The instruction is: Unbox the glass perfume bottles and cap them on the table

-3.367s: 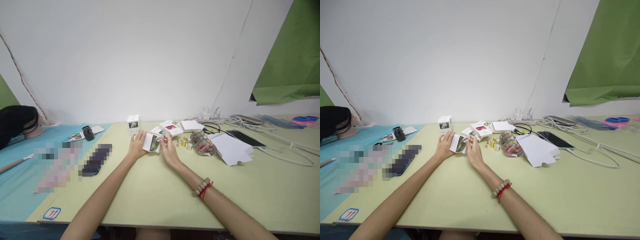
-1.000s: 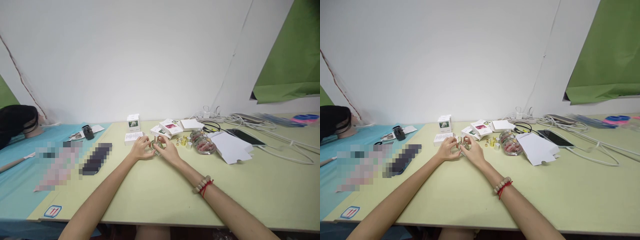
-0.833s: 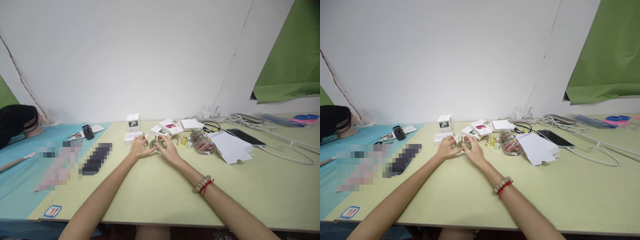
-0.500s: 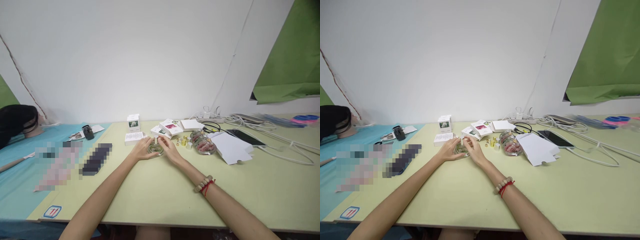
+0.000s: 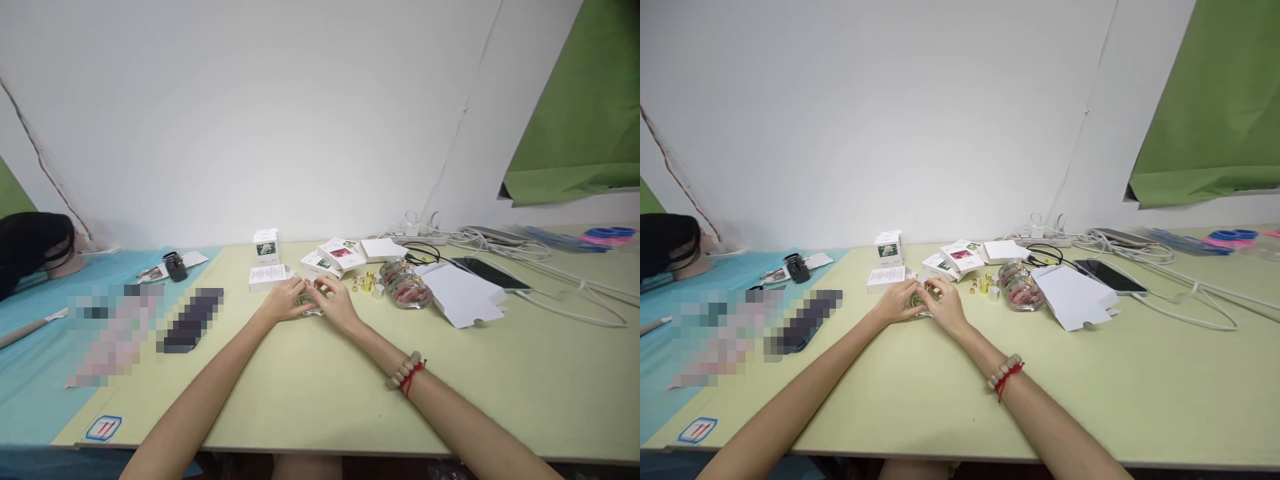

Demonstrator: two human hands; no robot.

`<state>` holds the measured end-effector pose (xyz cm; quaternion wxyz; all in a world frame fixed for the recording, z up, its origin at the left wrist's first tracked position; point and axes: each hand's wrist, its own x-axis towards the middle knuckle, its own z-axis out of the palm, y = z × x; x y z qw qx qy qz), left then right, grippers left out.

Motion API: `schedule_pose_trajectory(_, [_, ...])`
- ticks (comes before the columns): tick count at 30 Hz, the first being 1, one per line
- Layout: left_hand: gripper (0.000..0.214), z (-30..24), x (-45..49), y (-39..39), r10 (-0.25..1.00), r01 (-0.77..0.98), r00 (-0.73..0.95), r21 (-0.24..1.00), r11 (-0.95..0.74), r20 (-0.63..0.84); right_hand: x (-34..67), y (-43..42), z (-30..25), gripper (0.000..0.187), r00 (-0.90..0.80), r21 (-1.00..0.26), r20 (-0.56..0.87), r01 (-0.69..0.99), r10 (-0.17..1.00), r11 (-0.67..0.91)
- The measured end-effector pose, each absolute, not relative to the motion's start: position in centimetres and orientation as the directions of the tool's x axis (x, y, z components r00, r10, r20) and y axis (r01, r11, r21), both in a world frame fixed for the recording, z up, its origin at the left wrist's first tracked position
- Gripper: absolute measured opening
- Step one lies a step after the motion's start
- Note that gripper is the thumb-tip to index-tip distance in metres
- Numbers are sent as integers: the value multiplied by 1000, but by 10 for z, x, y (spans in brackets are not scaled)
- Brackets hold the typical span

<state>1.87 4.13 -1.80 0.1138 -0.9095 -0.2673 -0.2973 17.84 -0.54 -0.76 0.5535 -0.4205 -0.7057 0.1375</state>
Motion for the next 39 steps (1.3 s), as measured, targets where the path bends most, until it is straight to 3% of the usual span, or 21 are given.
schedule_pose_trajectory(24, [36,-19,20,45,465,584,668,-22,-812,581,181,-3,-10,24,-28,-610,695,507,719,609])
schedule_pose_trajectory(30, [37,-19,20,44,468,574,670,-3,-819,577,182,-13,-2,38,-8,-603,692,543,722,584])
schedule_pose_trajectory(34, [35,-17,20,43,493,566,679,40,-823,544,183,-14,1,28,-51,-536,739,559,671,632])
schedule_pose_trajectory(39, [32,-15,21,41,533,570,673,98,-815,513,182,-10,0,24,-5,-592,720,516,694,618])
